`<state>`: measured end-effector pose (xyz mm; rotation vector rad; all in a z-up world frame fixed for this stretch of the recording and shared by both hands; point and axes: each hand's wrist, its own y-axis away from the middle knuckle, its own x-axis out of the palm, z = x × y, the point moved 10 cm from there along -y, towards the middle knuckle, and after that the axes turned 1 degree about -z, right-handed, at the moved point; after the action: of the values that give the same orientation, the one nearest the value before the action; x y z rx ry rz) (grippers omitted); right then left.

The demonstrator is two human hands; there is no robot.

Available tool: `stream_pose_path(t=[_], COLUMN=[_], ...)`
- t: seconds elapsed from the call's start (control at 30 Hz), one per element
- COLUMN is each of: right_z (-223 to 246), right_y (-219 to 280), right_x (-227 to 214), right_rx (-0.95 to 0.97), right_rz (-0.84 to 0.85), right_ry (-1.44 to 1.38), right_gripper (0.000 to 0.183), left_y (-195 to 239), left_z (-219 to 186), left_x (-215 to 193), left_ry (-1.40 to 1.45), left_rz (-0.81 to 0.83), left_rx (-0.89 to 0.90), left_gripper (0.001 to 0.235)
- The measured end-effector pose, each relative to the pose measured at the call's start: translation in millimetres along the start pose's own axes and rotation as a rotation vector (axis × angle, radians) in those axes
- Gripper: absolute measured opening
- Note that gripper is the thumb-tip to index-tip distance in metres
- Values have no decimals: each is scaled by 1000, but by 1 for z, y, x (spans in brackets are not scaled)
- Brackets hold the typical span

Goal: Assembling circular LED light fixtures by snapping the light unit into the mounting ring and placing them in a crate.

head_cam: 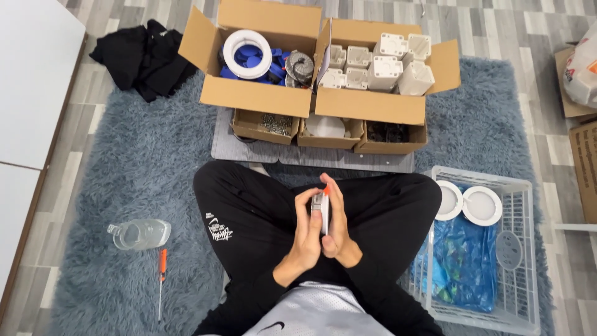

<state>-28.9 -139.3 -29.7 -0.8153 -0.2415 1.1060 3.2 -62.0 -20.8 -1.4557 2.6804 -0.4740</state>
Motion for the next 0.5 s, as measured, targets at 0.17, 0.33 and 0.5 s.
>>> stream_pose_path(t=[0.17,0.33,0.5], right_z=[15,23,-4], right_y=[-11,-32,-29], right_x=[-6,-11,-13], right_rx=[-51,10,265], right_rz=[-68,-79,-16], right_ry=[3,39,40], right_gripper=[117,110,94], left_y=[-12,-25,-34], left_z=[-33,-23,23], left_x=[5,6,5], left_ry=[-39,-23,-21], left_rz=[8,-8,90], left_rx=[126,153,-25], left_gripper=[56,50,49])
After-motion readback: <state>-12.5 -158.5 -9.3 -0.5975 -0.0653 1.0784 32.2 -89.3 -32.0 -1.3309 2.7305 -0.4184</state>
